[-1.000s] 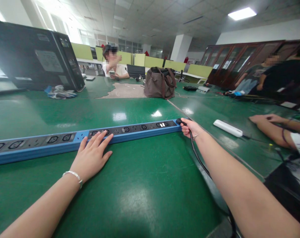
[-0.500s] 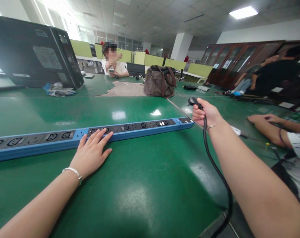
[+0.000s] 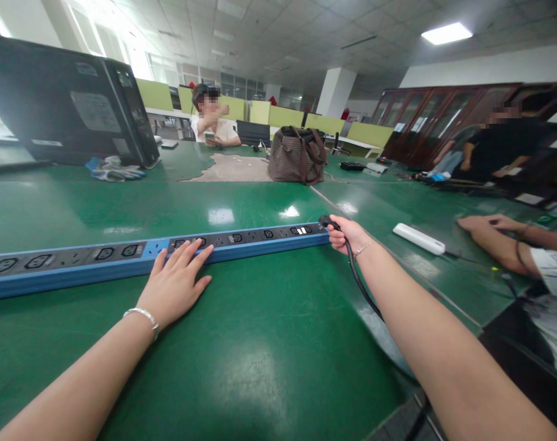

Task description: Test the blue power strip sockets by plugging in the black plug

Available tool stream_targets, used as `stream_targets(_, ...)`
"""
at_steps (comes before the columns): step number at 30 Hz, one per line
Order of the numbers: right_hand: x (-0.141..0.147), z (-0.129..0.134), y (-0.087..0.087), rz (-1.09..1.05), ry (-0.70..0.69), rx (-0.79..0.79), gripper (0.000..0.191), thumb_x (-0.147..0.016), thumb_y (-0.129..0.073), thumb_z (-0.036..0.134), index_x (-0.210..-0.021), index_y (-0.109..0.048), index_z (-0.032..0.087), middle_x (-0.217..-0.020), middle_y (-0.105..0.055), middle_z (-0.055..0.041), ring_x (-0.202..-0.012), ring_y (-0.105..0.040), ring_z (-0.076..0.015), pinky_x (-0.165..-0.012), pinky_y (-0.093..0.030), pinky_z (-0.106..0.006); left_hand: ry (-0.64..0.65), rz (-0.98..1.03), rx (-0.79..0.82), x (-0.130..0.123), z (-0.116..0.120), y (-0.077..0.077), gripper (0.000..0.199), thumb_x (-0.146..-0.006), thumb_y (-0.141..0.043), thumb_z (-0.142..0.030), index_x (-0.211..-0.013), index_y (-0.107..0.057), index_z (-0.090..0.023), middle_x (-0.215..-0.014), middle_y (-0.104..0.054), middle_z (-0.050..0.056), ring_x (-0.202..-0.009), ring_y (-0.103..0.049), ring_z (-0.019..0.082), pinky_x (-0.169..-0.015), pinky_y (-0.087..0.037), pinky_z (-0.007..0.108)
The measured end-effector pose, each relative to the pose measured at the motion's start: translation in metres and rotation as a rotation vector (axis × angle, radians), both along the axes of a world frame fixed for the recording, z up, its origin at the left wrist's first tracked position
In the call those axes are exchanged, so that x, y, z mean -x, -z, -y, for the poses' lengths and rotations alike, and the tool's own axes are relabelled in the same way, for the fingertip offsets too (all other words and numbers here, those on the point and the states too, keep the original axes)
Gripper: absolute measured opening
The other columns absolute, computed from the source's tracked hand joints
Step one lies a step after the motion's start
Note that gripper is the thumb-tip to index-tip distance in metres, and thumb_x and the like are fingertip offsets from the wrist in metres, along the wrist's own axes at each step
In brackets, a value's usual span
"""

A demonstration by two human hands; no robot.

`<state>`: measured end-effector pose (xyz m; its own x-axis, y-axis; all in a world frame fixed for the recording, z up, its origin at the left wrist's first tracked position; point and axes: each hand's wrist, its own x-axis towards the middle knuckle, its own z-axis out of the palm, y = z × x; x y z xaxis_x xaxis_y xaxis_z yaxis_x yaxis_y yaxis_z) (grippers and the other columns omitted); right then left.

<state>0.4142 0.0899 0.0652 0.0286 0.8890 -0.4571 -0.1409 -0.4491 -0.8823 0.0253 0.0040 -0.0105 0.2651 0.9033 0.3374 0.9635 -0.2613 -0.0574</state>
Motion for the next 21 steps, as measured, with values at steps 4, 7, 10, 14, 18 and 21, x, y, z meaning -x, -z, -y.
stream_targets(4,0.0,-0.002,0.004,0.028,0.015,0.024,0.041,-0.099,-0.028,0.038,-0.064,-0.038,0.02,-0.031,-0.025,0.01,-0.025,-0.02,-0.0042,-0.029,-0.015,-0.014,-0.007,-0.002,0.009,-0.001,0.001,-0.001,0.056,-0.089,-0.037,-0.04,-0.143,-0.036,-0.028,-0.152,-0.033,0.004,-0.139,-0.03,0.025,-0.114,-0.017,0.051)
stream_targets(7,-0.001,-0.004,0.005,0.039,0.009,0.036,0.041,-0.099,-0.028,0.039,-0.063,-0.038,0.02,-0.031,-0.024,0.0101,-0.025,-0.021,-0.0041,-0.029,-0.015,-0.014,-0.011,-0.001,0.012,-0.001,0.001,-0.001,0.056,-0.089,-0.036,-0.041,-0.143,-0.036,-0.028,-0.153,-0.033,0.004,-0.14,-0.029,0.025,-0.114,-0.017,0.051)
stream_targets(10,-0.001,-0.007,0.004,0.069,-0.005,0.052,0.041,-0.098,-0.028,0.039,-0.063,-0.038,0.02,-0.032,-0.024,0.0099,-0.025,-0.021,-0.0043,-0.029,-0.016,-0.014,-0.009,0.0,0.01,-0.001,0.001,0.0,0.056,-0.089,-0.035,-0.041,-0.143,-0.035,-0.028,-0.153,-0.032,0.004,-0.14,-0.029,0.025,-0.114,-0.018,0.052)
stream_targets(14,0.001,-0.012,0.002,0.125,-0.012,0.093,0.041,-0.098,-0.028,0.039,-0.063,-0.037,0.02,-0.032,-0.024,0.01,-0.026,-0.021,-0.0045,-0.03,-0.015,-0.015,-0.006,0.005,0.003,-0.001,0.0,0.0,0.056,-0.089,-0.036,-0.041,-0.143,-0.036,-0.027,-0.153,-0.032,0.005,-0.14,-0.03,0.025,-0.114,-0.017,0.052)
stream_targets(18,0.0,-0.014,0.002,0.125,-0.026,0.131,0.041,-0.098,-0.027,0.041,-0.063,-0.036,0.02,-0.032,-0.023,0.0099,-0.026,-0.02,-0.0048,-0.03,-0.015,-0.016,-0.003,0.019,0.011,-0.001,0.001,-0.001,0.056,-0.089,-0.036,-0.041,-0.143,-0.036,-0.028,-0.153,-0.033,0.005,-0.14,-0.03,0.025,-0.115,-0.016,0.051)
stream_targets(21,0.0,-0.014,0.002,0.137,-0.033,0.149,0.041,-0.098,-0.026,0.04,-0.063,-0.036,0.021,-0.033,-0.022,0.0099,-0.026,-0.02,-0.0053,-0.03,-0.015,-0.016,0.0,0.025,0.017,-0.001,0.002,-0.002,0.056,-0.089,-0.035,-0.041,-0.143,-0.036,-0.027,-0.153,-0.032,0.005,-0.14,-0.03,0.025,-0.115,-0.016,0.051)
